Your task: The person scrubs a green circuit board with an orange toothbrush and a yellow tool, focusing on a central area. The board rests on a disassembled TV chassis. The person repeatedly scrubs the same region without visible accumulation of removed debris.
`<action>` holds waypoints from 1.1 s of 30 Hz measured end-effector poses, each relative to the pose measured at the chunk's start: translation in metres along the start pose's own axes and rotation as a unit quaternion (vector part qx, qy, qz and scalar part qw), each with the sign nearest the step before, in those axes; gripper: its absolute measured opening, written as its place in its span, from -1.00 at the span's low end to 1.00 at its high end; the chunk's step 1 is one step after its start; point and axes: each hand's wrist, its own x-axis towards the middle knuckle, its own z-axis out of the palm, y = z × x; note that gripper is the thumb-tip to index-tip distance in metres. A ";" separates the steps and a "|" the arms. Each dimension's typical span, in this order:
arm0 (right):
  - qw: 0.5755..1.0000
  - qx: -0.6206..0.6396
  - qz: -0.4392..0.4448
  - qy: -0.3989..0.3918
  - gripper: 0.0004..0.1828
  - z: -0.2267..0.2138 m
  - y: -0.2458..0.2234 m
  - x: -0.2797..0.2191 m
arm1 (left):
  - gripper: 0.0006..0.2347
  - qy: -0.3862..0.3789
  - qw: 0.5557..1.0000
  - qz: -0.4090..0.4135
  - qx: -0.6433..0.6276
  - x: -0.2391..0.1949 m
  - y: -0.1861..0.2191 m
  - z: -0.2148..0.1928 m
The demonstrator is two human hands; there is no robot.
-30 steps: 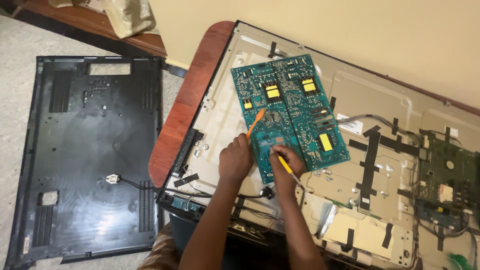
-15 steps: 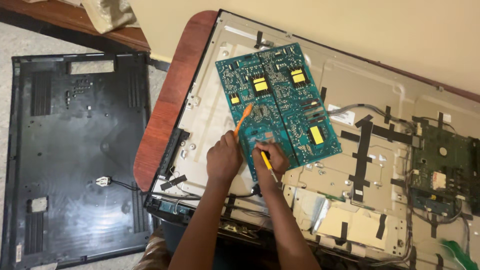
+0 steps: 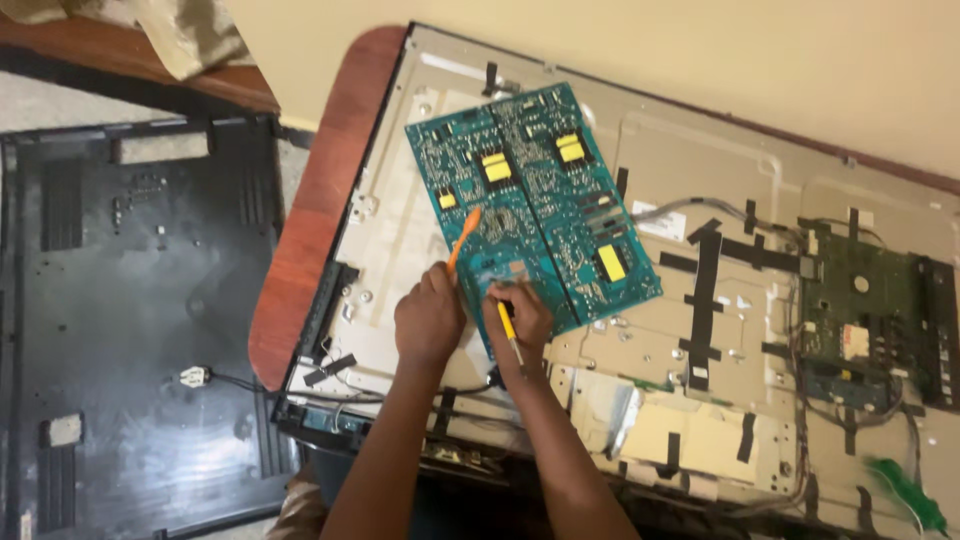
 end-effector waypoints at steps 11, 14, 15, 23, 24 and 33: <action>0.999 -0.005 -0.024 0.033 -0.88 0.003 -0.001 0.004 | -0.84 0.003 1.000 0.006 0.011 0.001 -0.001 -0.001; 0.999 -0.004 -0.029 0.020 -0.88 -0.003 0.002 -0.006 | -0.86 -0.007 1.000 0.000 0.014 -0.011 0.001 0.005; 1.000 0.004 -0.028 0.014 -0.88 -0.004 0.002 -0.006 | -0.84 -0.001 1.000 0.004 0.012 -0.011 0.001 0.004; 0.999 0.010 -0.028 0.016 -0.87 -0.001 0.008 -0.008 | -0.86 -0.003 1.000 -0.004 0.009 -0.009 0.000 0.005; 0.998 -0.018 -0.047 0.024 -0.86 0.002 0.007 -0.001 | -0.84 0.002 1.000 0.000 0.013 -0.005 -0.001 0.003; 1.000 -0.006 -0.015 0.018 -0.87 0.006 0.003 0.002 | -0.84 -0.006 1.000 0.000 0.002 0.000 -0.003 -0.001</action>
